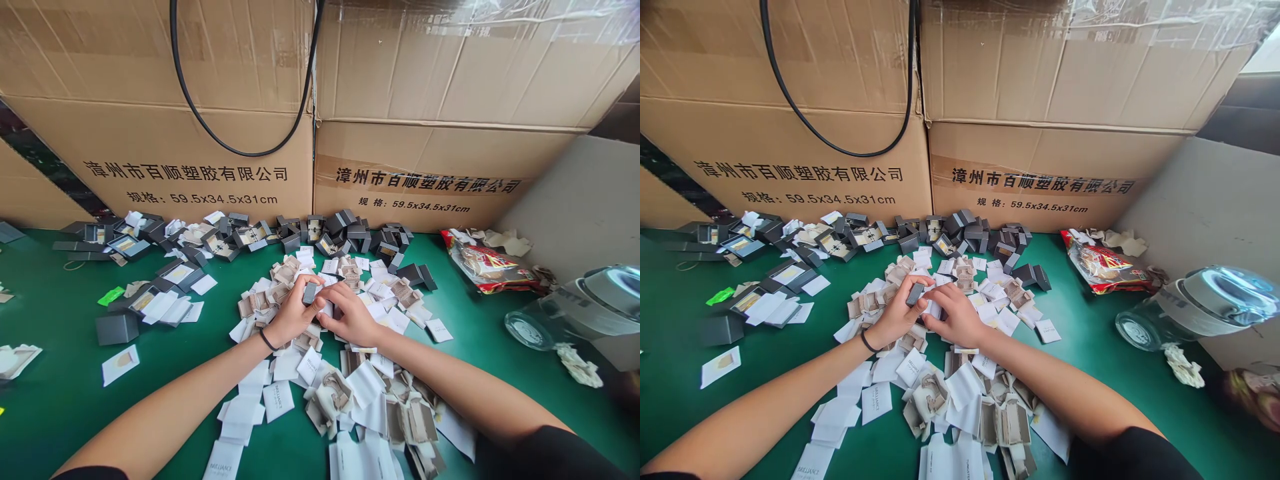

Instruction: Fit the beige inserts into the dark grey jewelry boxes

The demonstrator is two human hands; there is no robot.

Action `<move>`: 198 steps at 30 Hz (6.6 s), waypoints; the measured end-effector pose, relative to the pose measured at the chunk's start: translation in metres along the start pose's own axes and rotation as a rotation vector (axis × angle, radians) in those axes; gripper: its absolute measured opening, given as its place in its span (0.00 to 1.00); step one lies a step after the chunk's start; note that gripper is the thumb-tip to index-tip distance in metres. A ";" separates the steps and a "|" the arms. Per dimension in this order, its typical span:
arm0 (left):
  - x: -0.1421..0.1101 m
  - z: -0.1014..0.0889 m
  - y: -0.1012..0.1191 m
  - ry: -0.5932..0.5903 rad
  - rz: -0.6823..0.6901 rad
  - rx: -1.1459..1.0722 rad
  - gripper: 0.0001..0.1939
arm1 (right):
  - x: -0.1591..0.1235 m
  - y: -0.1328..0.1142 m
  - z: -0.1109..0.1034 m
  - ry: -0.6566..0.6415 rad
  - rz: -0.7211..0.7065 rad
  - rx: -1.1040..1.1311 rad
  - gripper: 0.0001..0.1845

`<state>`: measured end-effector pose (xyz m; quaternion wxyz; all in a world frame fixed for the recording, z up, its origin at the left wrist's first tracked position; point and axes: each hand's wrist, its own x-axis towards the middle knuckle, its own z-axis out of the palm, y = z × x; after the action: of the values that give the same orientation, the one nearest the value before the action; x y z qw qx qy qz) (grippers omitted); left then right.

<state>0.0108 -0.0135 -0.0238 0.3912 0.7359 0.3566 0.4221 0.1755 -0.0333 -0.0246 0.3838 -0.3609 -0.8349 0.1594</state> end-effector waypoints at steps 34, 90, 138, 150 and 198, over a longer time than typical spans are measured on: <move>0.001 0.001 0.003 0.011 -0.014 0.014 0.28 | 0.006 0.003 0.000 -0.116 -0.085 -0.081 0.11; -0.001 0.002 0.003 0.076 -0.021 0.117 0.25 | 0.000 0.001 0.007 -0.025 0.039 -0.095 0.07; 0.003 0.000 -0.003 0.176 -0.101 0.102 0.17 | 0.001 0.003 0.000 -0.206 -0.397 -0.551 0.13; 0.003 -0.003 -0.002 0.149 -0.159 -0.203 0.21 | -0.006 0.004 0.000 0.021 -0.208 -0.246 0.13; -0.007 -0.001 0.009 -0.134 0.113 0.202 0.26 | -0.002 0.025 0.002 -0.166 0.774 1.381 0.14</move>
<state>0.0087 -0.0235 -0.0175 0.3136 0.8171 0.3286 0.3551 0.1866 -0.0178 -0.0407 0.3746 -0.2930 -0.3886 0.7892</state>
